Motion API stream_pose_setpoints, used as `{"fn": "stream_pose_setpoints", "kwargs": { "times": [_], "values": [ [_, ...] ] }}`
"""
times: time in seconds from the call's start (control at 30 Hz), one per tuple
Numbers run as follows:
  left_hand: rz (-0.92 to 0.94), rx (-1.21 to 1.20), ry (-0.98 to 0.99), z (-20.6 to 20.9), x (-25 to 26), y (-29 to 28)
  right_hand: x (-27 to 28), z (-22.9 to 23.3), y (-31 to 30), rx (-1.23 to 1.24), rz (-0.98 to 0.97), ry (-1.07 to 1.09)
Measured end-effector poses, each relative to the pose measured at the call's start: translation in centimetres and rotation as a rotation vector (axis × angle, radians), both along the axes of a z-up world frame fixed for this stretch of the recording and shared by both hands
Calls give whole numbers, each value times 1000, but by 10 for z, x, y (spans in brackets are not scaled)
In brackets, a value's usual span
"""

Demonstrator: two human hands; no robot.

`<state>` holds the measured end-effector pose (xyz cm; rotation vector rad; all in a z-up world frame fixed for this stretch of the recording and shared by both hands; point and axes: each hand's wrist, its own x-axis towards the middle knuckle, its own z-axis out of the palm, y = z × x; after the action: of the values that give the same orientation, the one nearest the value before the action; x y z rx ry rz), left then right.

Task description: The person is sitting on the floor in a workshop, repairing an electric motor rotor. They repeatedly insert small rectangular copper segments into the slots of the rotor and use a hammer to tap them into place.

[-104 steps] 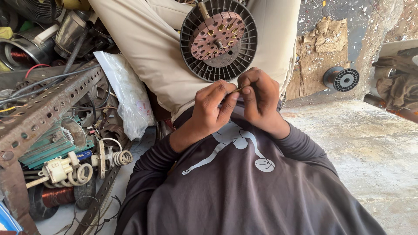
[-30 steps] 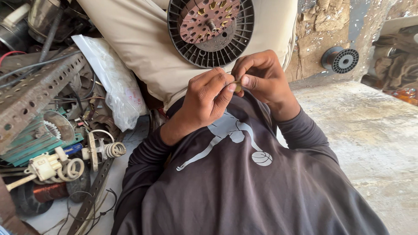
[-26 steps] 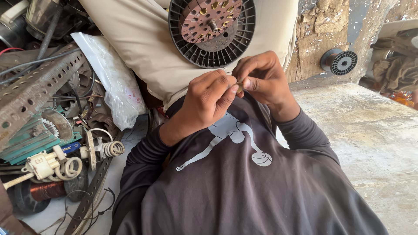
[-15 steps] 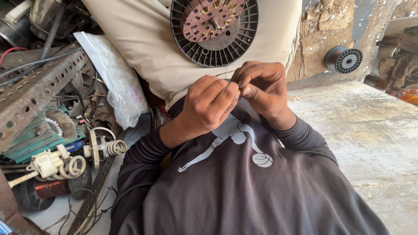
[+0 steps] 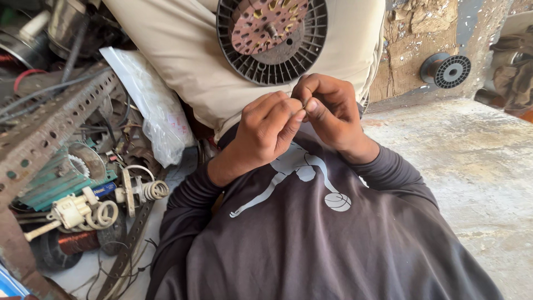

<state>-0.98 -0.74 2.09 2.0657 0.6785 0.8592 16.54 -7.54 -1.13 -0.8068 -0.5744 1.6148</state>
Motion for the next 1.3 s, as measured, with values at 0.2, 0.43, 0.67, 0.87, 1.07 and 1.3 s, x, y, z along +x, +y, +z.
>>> {"fn": "stream_pose_setpoints", "kwargs": {
  "times": [0.2,0.43,0.67,0.87,1.07,1.3],
  "values": [
    [79,-271,-150,-4,6,-2,16,-16,18,-51,146,282],
    [84,-150,-71,-6,8,-4,16,-27,12,-25,126,302],
    [97,-38,-39,-11,9,-5,8,-23,7,28,21,156],
    [107,-29,-22,-11,8,-8,1,-20,-1,30,-26,90],
    [96,-178,-39,-10,5,-8,-13,-24,-10,-7,-107,7],
    [135,-269,-97,-14,10,-4,-8,-27,-1,-105,-76,240]
  ]
}}
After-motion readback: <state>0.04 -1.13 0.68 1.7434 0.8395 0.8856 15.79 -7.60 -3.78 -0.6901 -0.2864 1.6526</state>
